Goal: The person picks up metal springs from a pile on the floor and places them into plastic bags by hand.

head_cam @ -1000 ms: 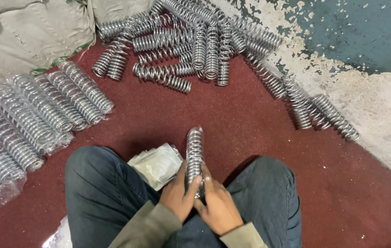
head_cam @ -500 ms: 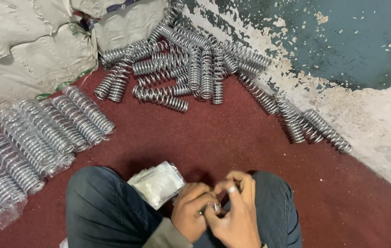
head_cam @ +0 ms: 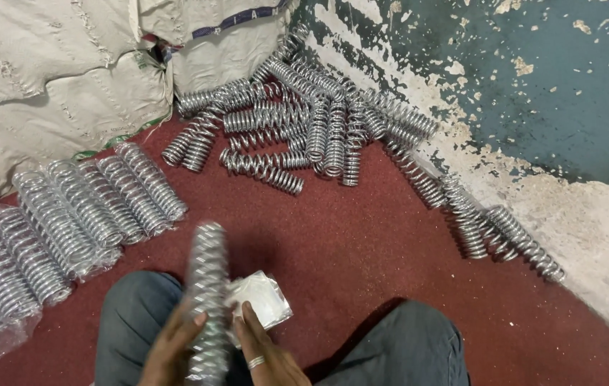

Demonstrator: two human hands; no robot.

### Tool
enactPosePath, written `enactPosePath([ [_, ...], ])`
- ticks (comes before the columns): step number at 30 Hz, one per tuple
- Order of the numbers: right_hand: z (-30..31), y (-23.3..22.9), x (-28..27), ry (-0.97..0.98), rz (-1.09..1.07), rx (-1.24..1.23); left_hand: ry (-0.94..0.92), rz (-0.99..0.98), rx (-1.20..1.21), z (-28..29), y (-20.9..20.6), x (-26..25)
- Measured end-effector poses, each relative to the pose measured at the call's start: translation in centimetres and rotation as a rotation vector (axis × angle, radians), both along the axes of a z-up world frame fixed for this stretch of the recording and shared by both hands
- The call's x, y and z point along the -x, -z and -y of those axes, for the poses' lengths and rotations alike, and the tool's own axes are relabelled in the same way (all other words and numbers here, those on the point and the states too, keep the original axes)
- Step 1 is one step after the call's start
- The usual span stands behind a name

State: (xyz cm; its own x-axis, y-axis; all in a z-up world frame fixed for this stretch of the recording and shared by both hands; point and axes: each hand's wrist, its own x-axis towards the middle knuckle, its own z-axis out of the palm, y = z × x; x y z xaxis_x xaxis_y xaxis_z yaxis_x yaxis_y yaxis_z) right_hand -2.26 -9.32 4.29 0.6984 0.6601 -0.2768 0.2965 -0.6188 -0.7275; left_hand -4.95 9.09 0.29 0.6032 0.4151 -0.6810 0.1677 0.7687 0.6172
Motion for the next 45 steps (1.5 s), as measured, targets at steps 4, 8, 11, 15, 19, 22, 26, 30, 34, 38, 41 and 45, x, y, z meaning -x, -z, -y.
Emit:
enactPosePath([
  [4, 4.5, -2.3, -7.3, 0.133, 0.050, 0.043, -0.235, 0.122, -0.536, -7.4, -4.1, -1.2],
  [8, 13.8, 5.7, -19.6, 0.516, 0.391, -0.315, -0.242, -0.402, -1.352, -22.7, 4.9, -0.3],
  [11, 21.2, 9.5, -28.0, 0.799, 0.478, -0.041, -0.148, -0.413, -1.440, -34.4, 14.6, 2.7],
  [15, 29.0, 14.7, -36.8, 0.755, 0.467, 0.588, 0.179, -0.590, -1.236, -33.3, 12.6, 2.5],
  [19, 25.2, 15.2, -35.6, 0.795, 0.418, 0.694, 0.028, -0.446, -1.563, -25.0, 9.7, -0.3],
  [22, 24.3, 16.1, -35.0, 0.889, 0.558, 0.830, 0.139, -0.275, -1.551, -14.7, 5.9, -4.4],
  [26, 22.7, 13.4, -35.6, 0.812, 0.148, 0.718, 1.339, -0.585, -1.434, -7.8, 6.6, -9.7],
  [30, 25.6, 22.1, -37.3, 0.974, -0.242, -0.032, 1.621, -0.534, -1.627, -4.6, 11.4, -12.6],
  [34, 13.2, 10.5, -23.1, 1.204, -0.787, -1.037, 1.481, -0.571, -1.703, -4.7, 13.0, -12.5],
  [38, 8.3, 10.1, -16.2, 0.882, -0.790, -1.078, 1.428, -0.678, -1.485, -6.0, 14.4, -12.5],
  [41, 6.4, 8.3, -13.3, 0.653, -0.527, -0.877, 1.270, -0.714, -1.435, -6.1, 13.6, -12.6],
  [45, 3.9, 7.6, -10.1, 0.363, 0.028, 0.061, 0.914, -0.733, -1.483, -6.9, 13.6, -11.8],
])
